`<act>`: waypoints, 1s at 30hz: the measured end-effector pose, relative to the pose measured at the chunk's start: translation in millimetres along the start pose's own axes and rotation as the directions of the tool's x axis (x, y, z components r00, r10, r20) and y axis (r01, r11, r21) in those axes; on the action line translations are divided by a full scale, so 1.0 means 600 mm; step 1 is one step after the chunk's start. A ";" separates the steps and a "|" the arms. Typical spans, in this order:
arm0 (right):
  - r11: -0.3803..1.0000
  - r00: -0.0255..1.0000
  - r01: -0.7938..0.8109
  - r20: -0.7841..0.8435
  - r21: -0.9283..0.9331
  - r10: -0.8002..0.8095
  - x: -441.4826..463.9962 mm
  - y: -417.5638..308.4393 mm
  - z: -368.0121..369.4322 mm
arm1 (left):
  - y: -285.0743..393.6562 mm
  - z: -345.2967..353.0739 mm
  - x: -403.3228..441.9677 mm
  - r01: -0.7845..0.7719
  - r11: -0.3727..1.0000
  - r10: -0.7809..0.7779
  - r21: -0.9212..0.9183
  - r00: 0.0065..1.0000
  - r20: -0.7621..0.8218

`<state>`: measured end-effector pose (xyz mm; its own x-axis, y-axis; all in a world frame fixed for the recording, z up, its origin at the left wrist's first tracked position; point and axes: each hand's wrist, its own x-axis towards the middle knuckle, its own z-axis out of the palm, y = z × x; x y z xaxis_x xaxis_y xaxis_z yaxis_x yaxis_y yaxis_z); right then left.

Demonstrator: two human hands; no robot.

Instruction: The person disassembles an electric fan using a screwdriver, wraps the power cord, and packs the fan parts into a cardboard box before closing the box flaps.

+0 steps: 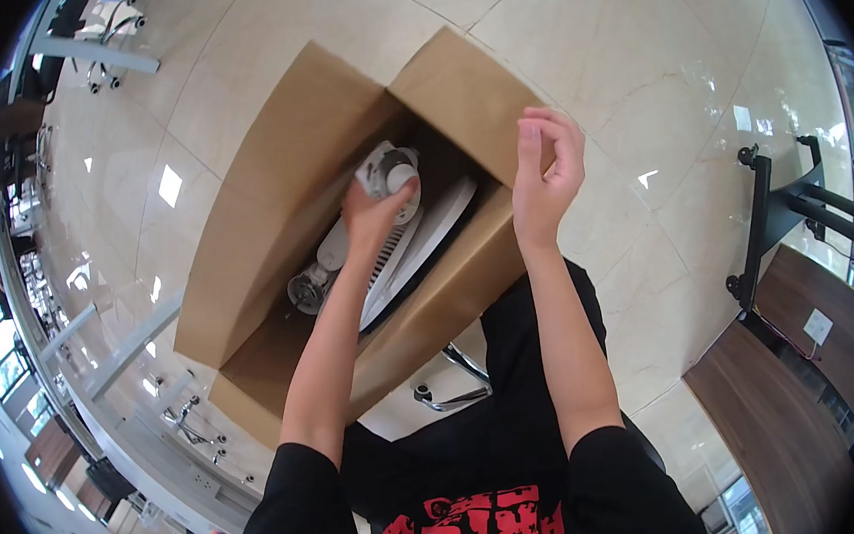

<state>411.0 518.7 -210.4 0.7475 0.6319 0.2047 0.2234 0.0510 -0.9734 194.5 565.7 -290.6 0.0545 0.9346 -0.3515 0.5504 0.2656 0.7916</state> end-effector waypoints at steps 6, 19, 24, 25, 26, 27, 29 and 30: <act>0.956 0.997 0.075 0.008 -0.283 -0.076 0.009 0.006 -0.014 | -0.061 0.147 0.083 -0.219 0.823 0.149 0.524 0.974 0.172; 0.964 0.992 -0.115 0.016 -0.239 0.123 0.011 0.013 -0.001 | -0.266 0.319 0.161 -0.172 0.829 -0.010 0.531 0.946 0.323; 0.956 0.991 -0.120 0.022 -0.268 0.131 0.010 0.016 0.000 | -0.333 0.388 0.182 -0.477 0.644 0.356 0.598 0.879 0.317; 0.954 0.992 -0.115 0.024 -0.275 0.127 0.015 0.018 0.002 | -0.368 0.409 0.183 -0.494 0.610 0.372 0.619 0.869 0.326; 0.951 0.991 -0.119 0.024 -0.284 0.131 0.015 0.018 0.001 | -0.364 0.411 0.181 -0.509 0.575 0.388 0.640 0.859 0.334; 0.948 0.990 -0.126 0.025 -0.291 0.140 0.012 0.018 0.001 | -0.363 0.405 0.172 -0.486 0.616 0.333 0.620 0.874 0.354; 0.936 0.987 -0.138 0.033 -0.323 0.157 0.013 0.016 0.000 | -0.329 0.391 0.162 -0.432 0.693 0.234 0.577 0.892 0.387; 0.932 0.987 -0.139 0.034 -0.336 0.159 0.016 0.015 0.001 | -0.297 0.378 0.164 -0.405 0.727 0.191 0.555 0.895 0.403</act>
<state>419.6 525.8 -217.1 0.7516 0.6582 0.0435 0.3148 -0.2999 -0.9005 291.0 556.7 -579.5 0.4899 0.7919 -0.3645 0.8400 -0.3171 0.4402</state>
